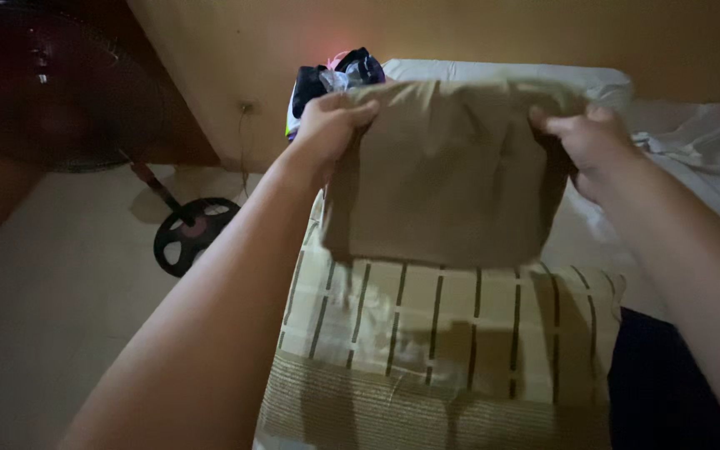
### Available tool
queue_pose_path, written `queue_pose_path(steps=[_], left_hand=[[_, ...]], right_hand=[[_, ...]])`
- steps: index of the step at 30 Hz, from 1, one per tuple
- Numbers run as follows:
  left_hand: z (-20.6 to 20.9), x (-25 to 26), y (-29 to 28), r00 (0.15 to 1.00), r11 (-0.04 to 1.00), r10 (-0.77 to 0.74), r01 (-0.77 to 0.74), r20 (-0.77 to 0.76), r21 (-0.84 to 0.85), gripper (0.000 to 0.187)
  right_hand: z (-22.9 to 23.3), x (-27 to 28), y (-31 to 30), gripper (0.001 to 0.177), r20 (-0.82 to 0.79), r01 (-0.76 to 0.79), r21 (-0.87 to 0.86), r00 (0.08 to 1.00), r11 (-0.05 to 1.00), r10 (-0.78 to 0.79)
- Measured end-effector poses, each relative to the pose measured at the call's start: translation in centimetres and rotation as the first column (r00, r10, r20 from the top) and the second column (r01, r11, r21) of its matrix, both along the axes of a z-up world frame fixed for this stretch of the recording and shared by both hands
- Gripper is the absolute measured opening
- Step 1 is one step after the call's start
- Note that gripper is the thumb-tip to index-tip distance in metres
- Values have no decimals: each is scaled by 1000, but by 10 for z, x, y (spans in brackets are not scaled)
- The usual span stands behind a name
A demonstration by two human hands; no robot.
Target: The person folds several garments on a bed, including a blue pair of jeans, a beige pair of trousers, and a dark denim skirt. Each item is smoothed, folded, and placed into a neat stack.
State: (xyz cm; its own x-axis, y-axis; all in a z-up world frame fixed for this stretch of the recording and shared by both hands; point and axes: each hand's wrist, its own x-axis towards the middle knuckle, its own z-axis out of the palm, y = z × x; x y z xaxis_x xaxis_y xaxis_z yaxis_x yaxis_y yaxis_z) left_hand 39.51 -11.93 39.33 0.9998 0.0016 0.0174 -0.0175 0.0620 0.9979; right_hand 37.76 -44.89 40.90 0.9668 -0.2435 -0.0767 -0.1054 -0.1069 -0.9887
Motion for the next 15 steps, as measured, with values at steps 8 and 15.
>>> queue_pose_path(steps=[8,15], left_hand=[[-23,-32,-3,997,998,-22,26,69,-63,33],[-82,-117,5,995,998,-48,44,-83,-54,31]], right_hand=[[-37,-26,-17,54,71,-65,-109,995,992,73],[-107,-103,-12,47,-86,-61,-118,995,991,51]])
